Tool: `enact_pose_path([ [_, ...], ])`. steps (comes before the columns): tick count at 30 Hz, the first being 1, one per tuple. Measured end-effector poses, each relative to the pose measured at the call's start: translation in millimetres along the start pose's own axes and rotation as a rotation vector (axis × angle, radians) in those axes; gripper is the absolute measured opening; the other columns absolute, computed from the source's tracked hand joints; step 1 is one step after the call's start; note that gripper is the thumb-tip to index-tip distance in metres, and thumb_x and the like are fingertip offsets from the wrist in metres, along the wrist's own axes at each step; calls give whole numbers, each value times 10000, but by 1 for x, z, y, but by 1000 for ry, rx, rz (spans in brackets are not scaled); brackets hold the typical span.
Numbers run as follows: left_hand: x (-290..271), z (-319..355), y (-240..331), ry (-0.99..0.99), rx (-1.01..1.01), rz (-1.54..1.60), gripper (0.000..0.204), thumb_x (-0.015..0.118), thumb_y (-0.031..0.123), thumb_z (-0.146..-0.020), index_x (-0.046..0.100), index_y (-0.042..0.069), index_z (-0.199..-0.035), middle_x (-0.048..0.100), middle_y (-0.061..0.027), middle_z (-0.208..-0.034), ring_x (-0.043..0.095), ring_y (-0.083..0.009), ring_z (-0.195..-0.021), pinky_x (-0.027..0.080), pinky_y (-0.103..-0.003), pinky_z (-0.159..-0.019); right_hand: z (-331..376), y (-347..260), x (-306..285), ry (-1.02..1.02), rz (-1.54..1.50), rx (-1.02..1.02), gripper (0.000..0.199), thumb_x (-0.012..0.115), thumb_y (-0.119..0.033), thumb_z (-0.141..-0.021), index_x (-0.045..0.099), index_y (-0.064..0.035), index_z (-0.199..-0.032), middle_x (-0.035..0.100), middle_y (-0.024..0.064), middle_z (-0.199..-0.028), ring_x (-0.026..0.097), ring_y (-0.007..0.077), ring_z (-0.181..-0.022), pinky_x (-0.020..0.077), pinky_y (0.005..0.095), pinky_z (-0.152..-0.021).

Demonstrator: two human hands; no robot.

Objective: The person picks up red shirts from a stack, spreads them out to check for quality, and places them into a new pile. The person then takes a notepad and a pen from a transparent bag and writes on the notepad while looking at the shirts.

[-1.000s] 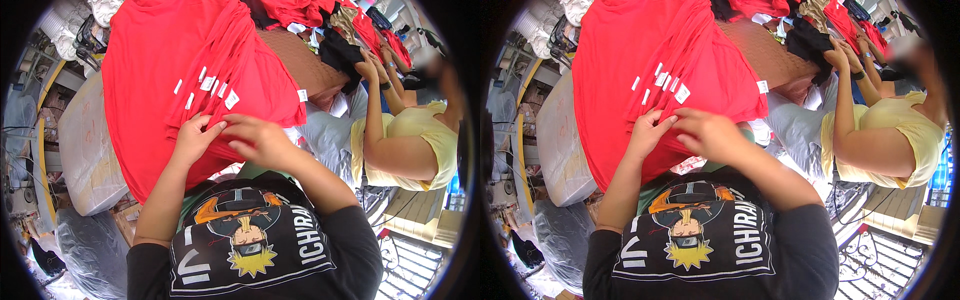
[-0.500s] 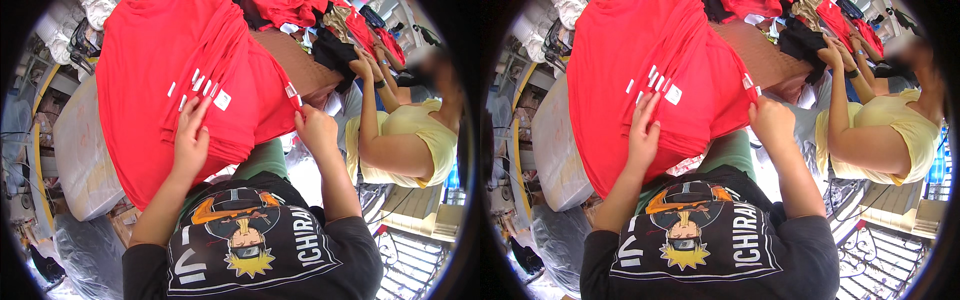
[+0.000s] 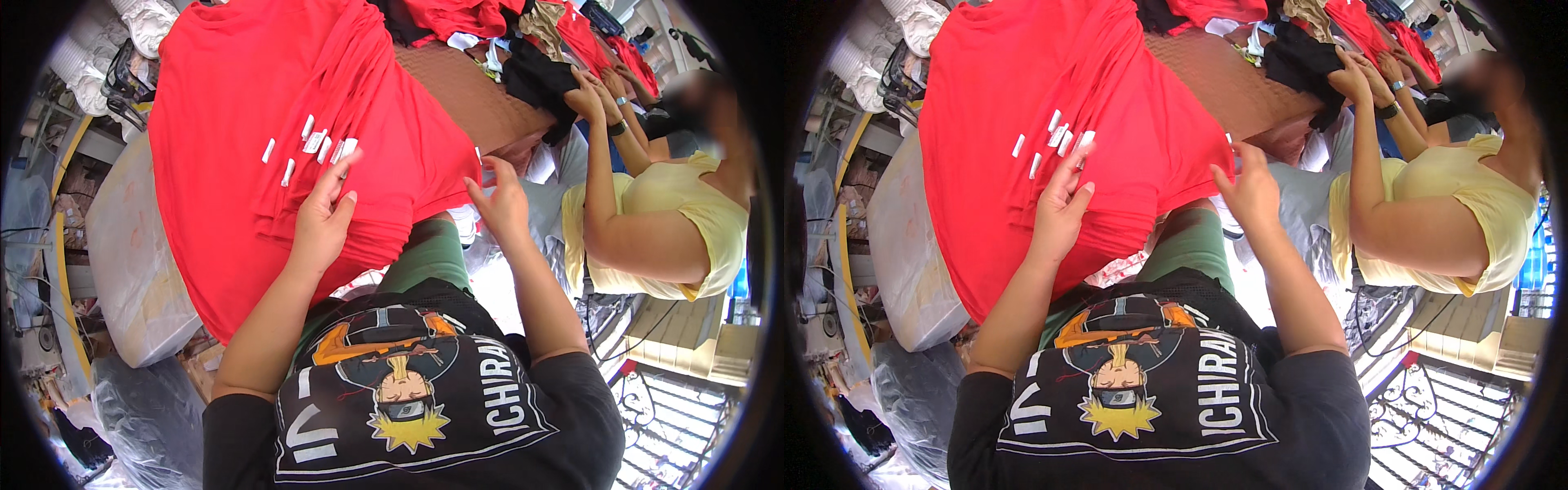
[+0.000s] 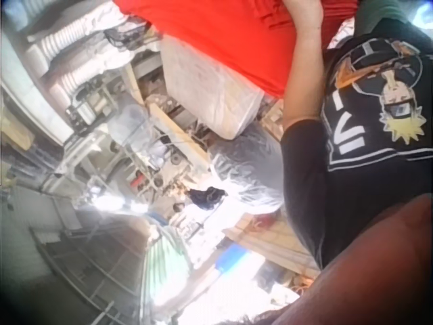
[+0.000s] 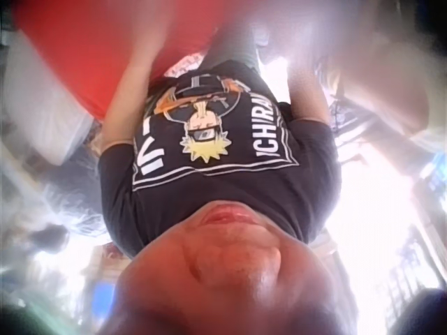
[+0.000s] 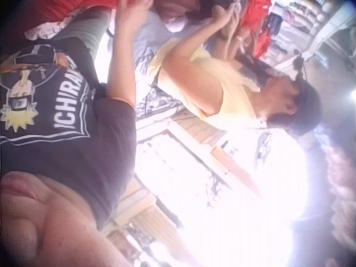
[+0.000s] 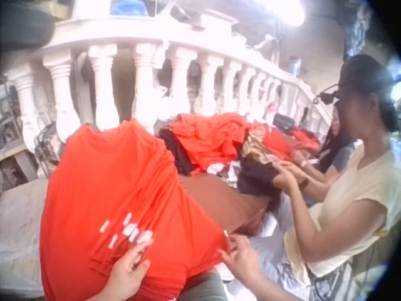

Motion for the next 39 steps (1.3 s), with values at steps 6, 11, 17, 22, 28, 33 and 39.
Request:
enact_pose_path([
  [6,-15,-4,2,-268,-80,-226,363,402,-82,-846,698,40,-1017,617,-44,-934,541,-87,-849,426,-238,-839,10,26,0,-336,227,144,248,613,-295,-814,636,-51,-845,652,151,-762,641,330,-733,503,437,-646],
  [11,-9,-2,7,-267,-215,-234,192,572,92,-876,686,30,-1018,597,-39,-787,520,-77,-783,430,-239,-736,24,-103,-23,-219,-87,-436,158,647,-174,-803,572,-42,-759,599,129,-730,610,316,-624,478,390,-542],
  [17,-12,-7,2,-217,-236,-342,263,666,210,-856,643,-45,-915,614,-30,-745,517,-71,-697,430,-246,-659,12,-75,5,-316,-450,-106,222,671,-246,-817,632,-30,-851,642,133,-841,638,248,-724,503,338,-644],
  [22,-12,-7,3,-223,-280,-269,246,649,186,-866,638,-45,-949,618,-15,-773,493,-45,-716,427,-230,-680,2,33,36,-98,-132,272,432,728,-407,-738,631,-20,-903,658,153,-833,648,279,-775,497,381,-705],
  [28,-12,-8,3,-219,-274,-231,250,646,191,-868,642,-40,-964,592,5,-764,490,-34,-742,424,-222,-696,18,33,27,-411,187,248,364,617,-400,-801,651,-54,-911,666,187,-881,646,341,-848,500,440,-737],
  [33,-14,-7,-2,-210,-285,-232,251,647,189,-866,643,-41,-967,610,2,-785,499,-39,-747,428,-226,-702,15,-19,-22,-529,543,154,285,576,-316,-812,659,-44,-827,670,163,-834,645,350,-777,508,459,-709],
  [39,-9,-8,8,-219,-294,-318,321,667,267,-851,640,-42,-933,589,-33,-728,508,-71,-692,428,-267,-641,31,-94,-30,-255,-204,-278,182,609,-161,-760,551,-6,-684,591,139,-757,604,335,-625,480,425,-571],
])
Point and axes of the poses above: each hand's wrist, its own z-axis away from the middle knuckle, its own x-axis out of the palm, y = z × x, the point moved 1 cm from there along -z, towards the middle knuckle
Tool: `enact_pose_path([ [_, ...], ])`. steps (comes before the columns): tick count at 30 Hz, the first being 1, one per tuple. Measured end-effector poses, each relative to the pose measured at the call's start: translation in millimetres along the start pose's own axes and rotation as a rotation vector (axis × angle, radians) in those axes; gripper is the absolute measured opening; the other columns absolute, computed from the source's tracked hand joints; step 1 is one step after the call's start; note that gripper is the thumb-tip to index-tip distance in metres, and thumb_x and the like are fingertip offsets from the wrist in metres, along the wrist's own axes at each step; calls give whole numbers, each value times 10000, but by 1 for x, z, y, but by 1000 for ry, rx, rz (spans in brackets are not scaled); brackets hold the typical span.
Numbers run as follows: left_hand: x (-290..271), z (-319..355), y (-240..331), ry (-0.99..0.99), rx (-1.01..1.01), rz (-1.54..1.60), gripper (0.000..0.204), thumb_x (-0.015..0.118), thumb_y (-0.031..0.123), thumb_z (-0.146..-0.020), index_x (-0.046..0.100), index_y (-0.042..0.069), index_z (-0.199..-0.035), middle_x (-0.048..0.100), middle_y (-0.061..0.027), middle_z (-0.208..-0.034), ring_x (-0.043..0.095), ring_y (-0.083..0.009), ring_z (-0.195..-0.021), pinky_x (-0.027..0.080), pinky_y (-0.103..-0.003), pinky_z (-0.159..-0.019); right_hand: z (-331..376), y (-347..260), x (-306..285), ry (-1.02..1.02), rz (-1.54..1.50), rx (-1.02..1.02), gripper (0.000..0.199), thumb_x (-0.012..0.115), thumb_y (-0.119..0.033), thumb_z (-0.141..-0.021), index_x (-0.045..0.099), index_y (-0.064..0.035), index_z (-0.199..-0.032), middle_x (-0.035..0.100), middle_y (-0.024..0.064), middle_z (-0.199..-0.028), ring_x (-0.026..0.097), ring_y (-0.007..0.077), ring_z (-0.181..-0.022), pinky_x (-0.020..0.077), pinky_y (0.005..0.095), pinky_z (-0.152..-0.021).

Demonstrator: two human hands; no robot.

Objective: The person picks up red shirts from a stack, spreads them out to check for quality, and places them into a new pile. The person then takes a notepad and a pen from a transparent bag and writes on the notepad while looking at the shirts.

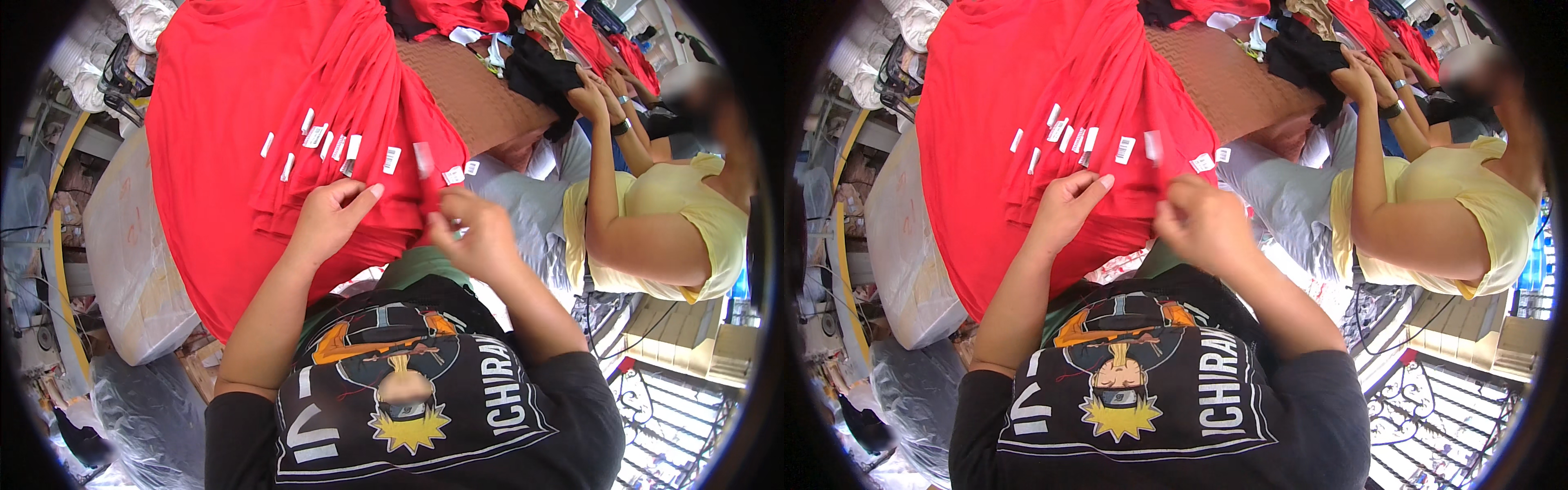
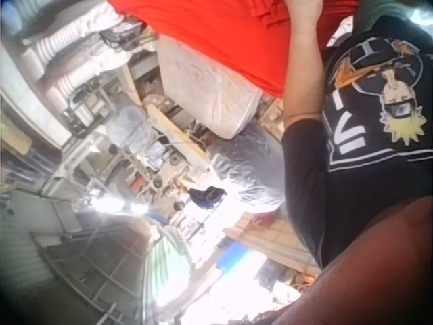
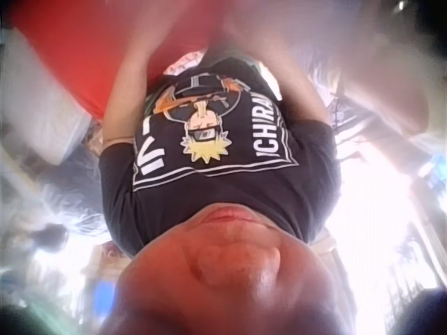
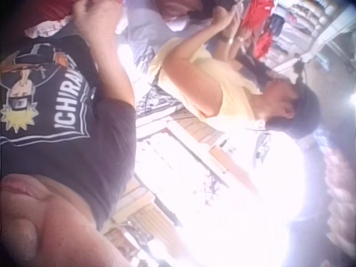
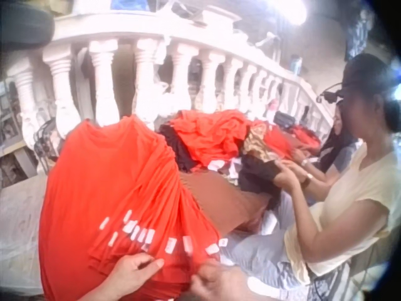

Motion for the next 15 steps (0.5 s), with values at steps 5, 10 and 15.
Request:
enact_pose_path([
  [5,7,-5,0,-29,-19,-324,247,678,218,-847,642,-21,-899,636,-20,-777,548,-55,-732,449,-256,-647,-2,6,40,-44,-253,-120,143,666,-167,-783,663,-57,-874,625,116,-825,630,284,-716,508,349,-646],
  [10,2,3,1,79,18,28,242,666,201,-840,635,-33,-892,657,-64,-766,566,-78,-696,468,-266,-660,-7,97,23,230,-58,441,323,721,-297,-771,624,-24,-913,660,127,-920,636,267,-856,497,352,-746],
  [15,0,3,3,77,24,125,232,663,166,-844,632,-52,-918,666,-55,-796,568,-62,-729,473,-254,-681,8,139,38,109,276,398,324,676,-302,-783,616,-16,-923,670,118,-818,641,321,-752,501,439,-684],
])
Point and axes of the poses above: each hand's wrist, its own z-axis away from the middle knuckle, its own x-axis out of the palm, y = z × x, the point moved 1 cm from there along -z, towards the middle knuckle
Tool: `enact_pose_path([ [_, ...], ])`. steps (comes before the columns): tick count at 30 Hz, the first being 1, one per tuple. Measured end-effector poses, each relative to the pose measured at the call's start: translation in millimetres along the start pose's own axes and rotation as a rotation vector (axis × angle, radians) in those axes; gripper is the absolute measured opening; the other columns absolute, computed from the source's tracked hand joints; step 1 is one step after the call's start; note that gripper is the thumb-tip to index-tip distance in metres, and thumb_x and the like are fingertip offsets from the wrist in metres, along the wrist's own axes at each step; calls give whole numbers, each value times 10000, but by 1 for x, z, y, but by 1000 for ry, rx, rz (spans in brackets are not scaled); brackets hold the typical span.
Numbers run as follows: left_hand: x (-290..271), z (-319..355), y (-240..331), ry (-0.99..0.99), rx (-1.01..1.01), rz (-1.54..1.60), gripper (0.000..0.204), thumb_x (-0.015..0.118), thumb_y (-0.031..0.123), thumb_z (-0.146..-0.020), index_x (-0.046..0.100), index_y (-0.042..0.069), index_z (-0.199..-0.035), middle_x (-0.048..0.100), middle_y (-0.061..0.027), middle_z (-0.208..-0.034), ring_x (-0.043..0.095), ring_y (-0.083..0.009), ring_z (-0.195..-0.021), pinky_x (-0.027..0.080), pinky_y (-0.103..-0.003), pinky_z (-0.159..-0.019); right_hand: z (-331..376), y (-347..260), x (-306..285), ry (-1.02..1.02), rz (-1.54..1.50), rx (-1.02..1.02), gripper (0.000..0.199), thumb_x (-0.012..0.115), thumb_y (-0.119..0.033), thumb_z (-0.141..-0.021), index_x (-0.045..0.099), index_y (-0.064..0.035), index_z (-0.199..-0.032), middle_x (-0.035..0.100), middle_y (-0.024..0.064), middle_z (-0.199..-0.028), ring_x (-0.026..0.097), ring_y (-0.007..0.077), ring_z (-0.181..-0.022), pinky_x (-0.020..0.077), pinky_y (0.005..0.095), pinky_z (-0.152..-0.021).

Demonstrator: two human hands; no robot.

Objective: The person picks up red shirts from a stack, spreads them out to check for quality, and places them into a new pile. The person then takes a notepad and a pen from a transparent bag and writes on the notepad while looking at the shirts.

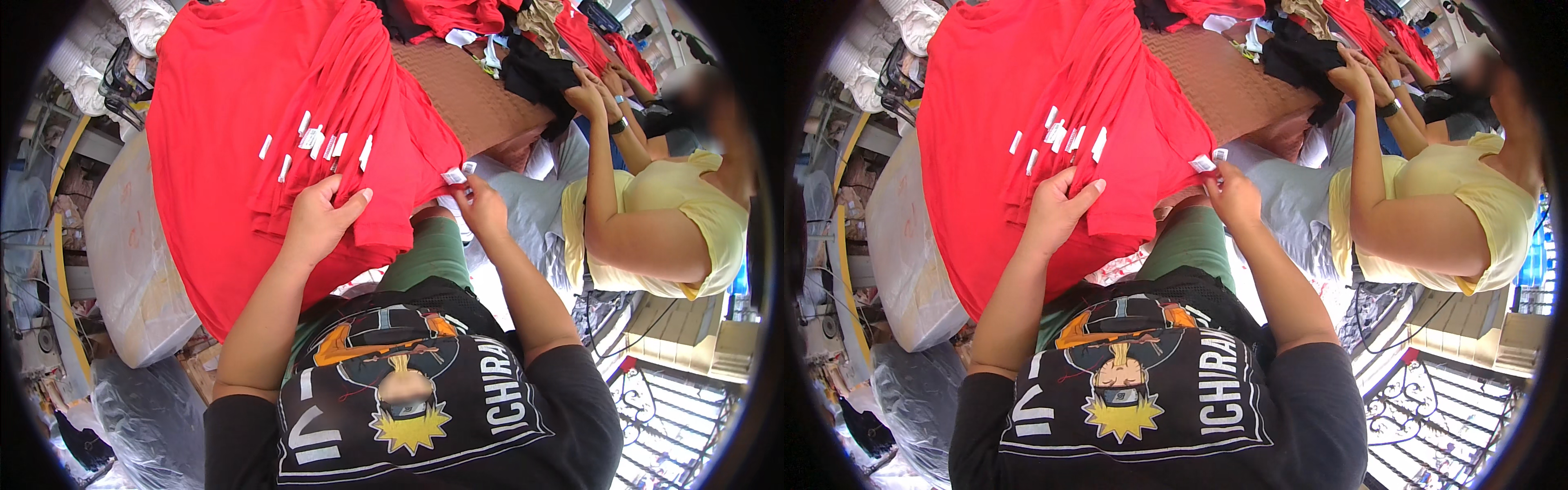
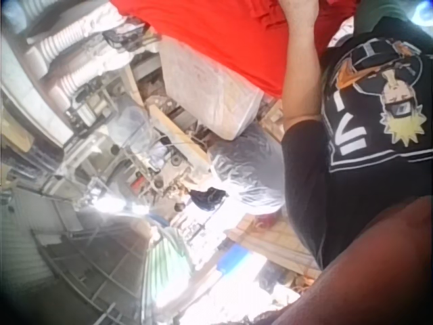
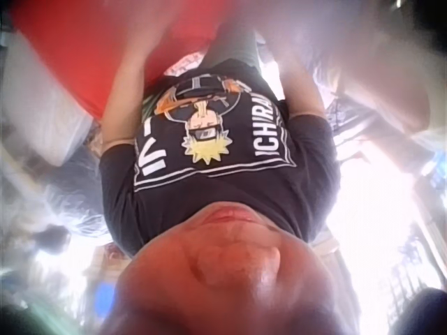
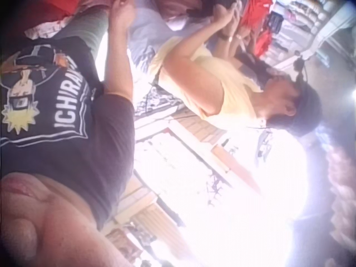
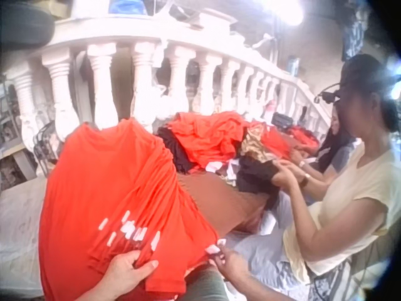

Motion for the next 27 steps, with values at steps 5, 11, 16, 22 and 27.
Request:
enact_pose_path([
  [5,-1,2,1,5,2,-101,278,649,214,-858,628,-58,-911,670,-93,-805,591,-90,-736,478,-277,-693,1,-34,-64,-303,-445,88,198,600,-201,-841,607,-3,-848,553,84,-657,555,200,-598,434,330,-566],
  [11,1,-7,-2,-93,-75,-381,395,684,356,-826,609,-32,-831,628,-150,-755,601,-156,-713,465,-331,-665,33,-136,-32,-285,-605,-529,136,620,-89,-815,570,25,-869,540,118,-901,596,217,-769,481,344,-704],
  [16,-2,-4,-16,-119,30,-183,346,706,301,-811,613,-27,-872,633,-126,-791,582,-151,-700,461,-324,-655,-3,-68,-35,-113,-586,-161,248,704,-160,-777,638,-5,-958,607,121,-939,604,193,-863,488,313,-739],
  [22,1,-4,-11,-136,9,-177,285,679,232,-830,630,-25,-943,651,-95,-821,595,-131,-730,471,-294,-696,-20,21,19,-39,-297,175,533,762,-428,-710,648,28,-961,642,175,-939,626,249,-895,495,338,-786],
  [27,-3,-2,-15,-111,13,-211,273,674,221,-832,628,-20,-953,653,-88,-837,599,-127,-748,471,-292,-703,-5,-14,-41,-470,-363,81,363,692,-354,-806,655,6,-789,616,86,-647,536,191,-560,443,315,-561],
])
Point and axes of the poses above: each hand's wrist, its own z-axis away from the middle knuckle, its own x-axis out of the palm, y = z × x, the point moved 1 cm from there along -z, towards the middle knuckle
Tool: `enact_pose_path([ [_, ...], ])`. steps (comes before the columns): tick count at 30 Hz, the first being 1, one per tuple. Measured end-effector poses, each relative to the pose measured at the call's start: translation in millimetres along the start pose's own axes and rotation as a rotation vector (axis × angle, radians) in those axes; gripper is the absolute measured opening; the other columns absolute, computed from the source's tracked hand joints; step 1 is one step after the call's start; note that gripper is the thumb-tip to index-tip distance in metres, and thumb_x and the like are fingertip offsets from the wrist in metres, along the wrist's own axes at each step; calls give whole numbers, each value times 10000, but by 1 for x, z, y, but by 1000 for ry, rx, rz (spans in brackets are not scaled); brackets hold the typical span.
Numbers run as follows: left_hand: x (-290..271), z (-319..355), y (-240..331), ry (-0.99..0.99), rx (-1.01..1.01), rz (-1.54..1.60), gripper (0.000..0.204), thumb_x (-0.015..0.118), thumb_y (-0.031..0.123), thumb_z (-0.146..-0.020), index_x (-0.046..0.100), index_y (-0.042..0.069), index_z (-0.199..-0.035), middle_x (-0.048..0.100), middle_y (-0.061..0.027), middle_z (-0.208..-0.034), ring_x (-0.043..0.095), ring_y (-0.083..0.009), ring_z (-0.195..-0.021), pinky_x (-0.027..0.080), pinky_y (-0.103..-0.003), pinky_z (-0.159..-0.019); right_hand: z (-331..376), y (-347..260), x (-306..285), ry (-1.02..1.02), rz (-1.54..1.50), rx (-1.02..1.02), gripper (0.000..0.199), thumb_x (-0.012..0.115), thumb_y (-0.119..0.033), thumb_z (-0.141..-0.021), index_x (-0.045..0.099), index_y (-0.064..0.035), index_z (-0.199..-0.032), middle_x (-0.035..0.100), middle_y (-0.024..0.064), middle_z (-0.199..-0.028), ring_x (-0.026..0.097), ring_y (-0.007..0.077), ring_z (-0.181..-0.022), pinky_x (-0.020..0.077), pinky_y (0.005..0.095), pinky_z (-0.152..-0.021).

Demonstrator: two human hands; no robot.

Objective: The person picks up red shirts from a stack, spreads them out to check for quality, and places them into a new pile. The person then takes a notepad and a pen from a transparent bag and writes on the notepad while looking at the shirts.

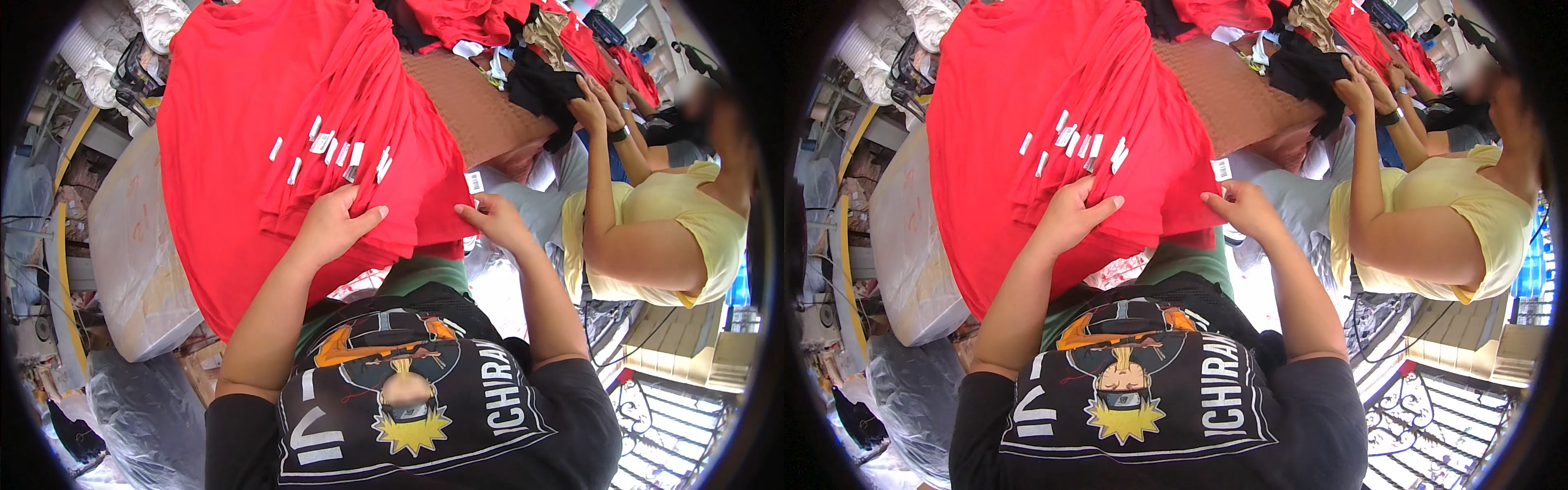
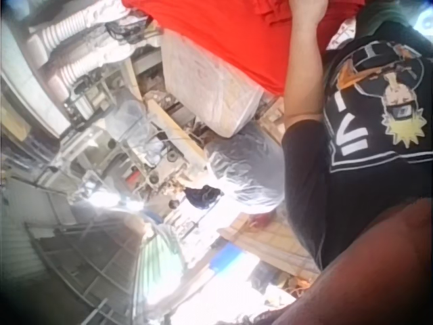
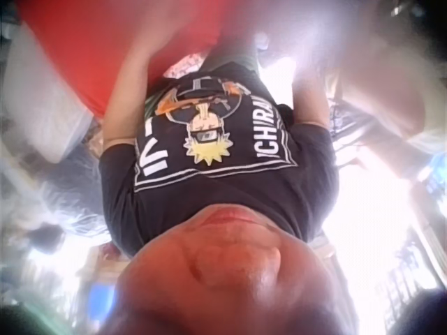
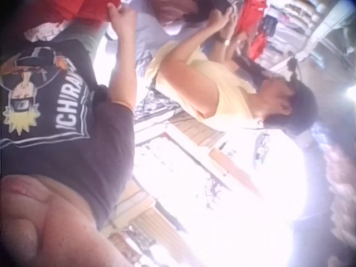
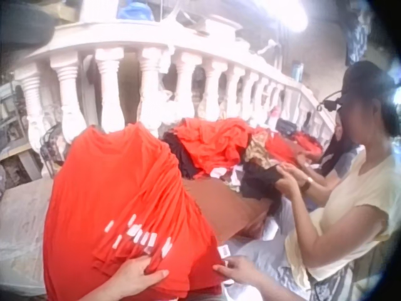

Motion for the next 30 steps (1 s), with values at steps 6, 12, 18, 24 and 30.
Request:
enact_pose_path([
  [6,2,2,1,1,15,85,271,676,224,-827,620,-17,-937,648,-94,-844,599,-132,-752,469,-307,-700,26,-77,13,24,133,-441,310,658,-217,-809,528,1,-631,483,128,-540,474,219,-478,391,347,-491],
  [12,2,3,-5,89,128,-79,323,674,225,-832,602,-4,-1047,653,-87,-895,593,-124,-743,473,-301,-702,23,-85,30,37,195,-578,261,661,-188,-796,546,-9,-646,500,152,-572,508,277,-506,397,364,-492],
  [18,-58,-14,15,269,255,71,363,628,160,-863,549,53,-1200,621,-119,-1064,614,-207,-925,476,-336,-809,25,-76,18,-75,441,-508,272,626,-314,-815,592,-53,-744,602,147,-675,605,337,-657,459,433,-588],
  [24,-115,-80,-9,315,151,-559,634,641,367,-838,429,24,-1327,414,-219,-1365,395,-352,-1266,347,-440,-1030,22,-136,-21,-183,729,-499,347,651,-427,-792,624,-83,-752,639,99,-711,639,296,-682,486,399,-602],
  [30,-104,-94,-47,428,236,-634,637,635,346,-834,401,66,-1357,496,-100,-1307,420,-298,-1223,322,-474,-1014,-15,-177,-12,107,670,-695,413,677,-398,-777,605,-84,-1035,614,151,-1012,607,339,-919,492,421,-766],
])
Point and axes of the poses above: each hand's wrist, its own z-axis away from the middle knuckle, its own x-axis out of the palm, y = z × x, the point moved 1 cm from there along -z, towards the middle knuckle
